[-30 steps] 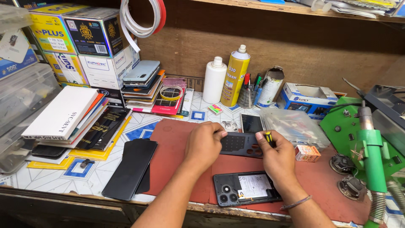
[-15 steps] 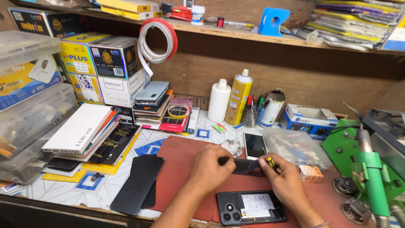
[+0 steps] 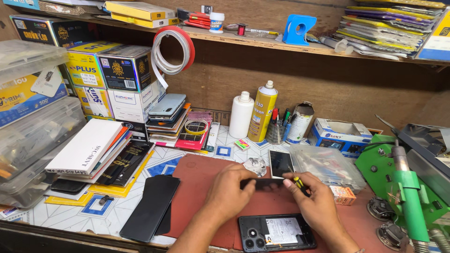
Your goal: The person uses a screwdriver to remove screws from a gray metal backplate of a smartphone. The person then places the backplate aside and continues to work on the phone's internal components.
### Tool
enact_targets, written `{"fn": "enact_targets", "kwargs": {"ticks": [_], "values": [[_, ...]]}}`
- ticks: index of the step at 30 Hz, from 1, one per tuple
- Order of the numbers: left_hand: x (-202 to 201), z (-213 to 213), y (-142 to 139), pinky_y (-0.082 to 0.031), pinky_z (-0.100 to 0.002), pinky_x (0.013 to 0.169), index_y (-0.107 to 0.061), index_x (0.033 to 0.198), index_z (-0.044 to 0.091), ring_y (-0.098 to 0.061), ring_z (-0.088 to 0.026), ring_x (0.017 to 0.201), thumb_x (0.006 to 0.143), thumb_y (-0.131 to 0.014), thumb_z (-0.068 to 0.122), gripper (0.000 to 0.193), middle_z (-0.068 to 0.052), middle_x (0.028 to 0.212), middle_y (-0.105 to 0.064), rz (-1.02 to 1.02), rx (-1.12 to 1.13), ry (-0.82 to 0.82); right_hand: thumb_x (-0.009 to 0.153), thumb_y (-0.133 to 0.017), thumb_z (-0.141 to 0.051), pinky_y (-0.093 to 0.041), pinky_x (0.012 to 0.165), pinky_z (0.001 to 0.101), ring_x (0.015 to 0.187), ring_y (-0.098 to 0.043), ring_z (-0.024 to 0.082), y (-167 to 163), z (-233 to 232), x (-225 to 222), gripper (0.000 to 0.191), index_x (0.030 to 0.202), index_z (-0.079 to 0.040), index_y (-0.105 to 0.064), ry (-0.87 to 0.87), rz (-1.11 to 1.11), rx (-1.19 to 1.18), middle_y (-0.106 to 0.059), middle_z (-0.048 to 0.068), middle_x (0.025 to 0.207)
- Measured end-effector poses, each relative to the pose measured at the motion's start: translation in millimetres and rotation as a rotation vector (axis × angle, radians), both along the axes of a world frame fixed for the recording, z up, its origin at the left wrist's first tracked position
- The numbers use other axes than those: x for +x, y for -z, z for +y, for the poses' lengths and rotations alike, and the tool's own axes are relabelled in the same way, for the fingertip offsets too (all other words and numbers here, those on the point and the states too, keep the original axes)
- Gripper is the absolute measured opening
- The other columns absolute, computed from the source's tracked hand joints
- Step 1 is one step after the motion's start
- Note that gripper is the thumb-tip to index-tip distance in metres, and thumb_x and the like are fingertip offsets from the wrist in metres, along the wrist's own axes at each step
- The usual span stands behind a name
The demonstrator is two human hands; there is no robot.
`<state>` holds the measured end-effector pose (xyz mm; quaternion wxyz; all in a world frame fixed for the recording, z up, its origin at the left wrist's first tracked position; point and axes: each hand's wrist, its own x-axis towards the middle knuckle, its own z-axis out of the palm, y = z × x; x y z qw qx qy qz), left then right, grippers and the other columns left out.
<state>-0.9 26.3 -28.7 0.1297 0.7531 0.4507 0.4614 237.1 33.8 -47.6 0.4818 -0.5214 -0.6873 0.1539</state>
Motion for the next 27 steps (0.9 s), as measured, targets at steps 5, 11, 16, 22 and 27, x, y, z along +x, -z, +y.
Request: {"fn": "enact_targets", "kwargs": {"ticks": [5, 11, 16, 22, 27], "values": [[-6, -2, -2, -0.046, -0.048, 0.095, -0.081, 0.091, 0.009, -0.062, -0.029, 0.106, 0.079, -0.066, 0.010, 0.019, -0.008, 0.097, -0.071, 0.182, 0.107, -0.124, 0.091, -0.072, -0.018, -0.038, 0.065, 0.0274, 0.072, -0.043, 0.013, 0, 4, 8, 0.038, 0.129, -0.010, -0.075, 0.064, 0.066, -0.058, -0.047, 0.004, 0.083], [-3, -18, -12, -0.041, -0.049, 0.106, -0.080, 0.093, 0.008, -0.056, -0.030, 0.122, 0.065, -0.079, 0.044, 0.046, -0.013, 0.111, -0.071, 0.238, -0.108, 0.116, 0.093, -0.060, -0.006, -0.048, 0.060, 0.0256, 0.073, -0.055, 0.010, 6, 7, 12, 0.041, 0.133, -0.009, -0.070, -0.041, 0.238, -0.110, -0.060, 0.000, 0.094], [3, -27, -9, -0.018, -0.070, 0.112, -0.066, 0.117, 0.008, -0.020, -0.050, 0.147, 0.049, -0.094, 0.051, 0.085, -0.027, 0.142, -0.045, 0.594, -0.291, 0.338, 0.082, -0.071, 0.007, -0.054, 0.074, 0.0253, 0.088, -0.067, 0.010, 2, 5, 7, 0.048, 0.129, -0.005, -0.069, 0.037, 0.388, -0.190, -0.073, 0.007, 0.109], [2, -22, 3, -0.009, -0.076, 0.117, -0.061, 0.121, 0.005, -0.009, -0.052, 0.156, 0.051, -0.093, 0.052, 0.090, -0.026, 0.149, -0.042, 0.622, -0.353, 0.379, 0.082, -0.071, 0.008, -0.059, 0.086, 0.0267, 0.098, -0.071, 0.014, -9, -4, 0, 0.048, 0.129, 0.000, -0.065, 0.038, 0.512, -0.085, -0.076, 0.014, 0.113], [-2, -17, 12, -0.009, -0.075, 0.117, -0.063, 0.120, 0.002, -0.006, -0.050, 0.157, 0.052, -0.093, 0.050, 0.088, -0.026, 0.159, -0.035, 0.552, -0.300, 0.407, 0.084, -0.071, -0.001, -0.063, 0.076, 0.0257, 0.089, -0.072, 0.012, -23, -18, -12, 0.057, 0.139, -0.003, -0.054, 0.063, 0.451, 0.168, -0.074, 0.011, 0.113]]}}
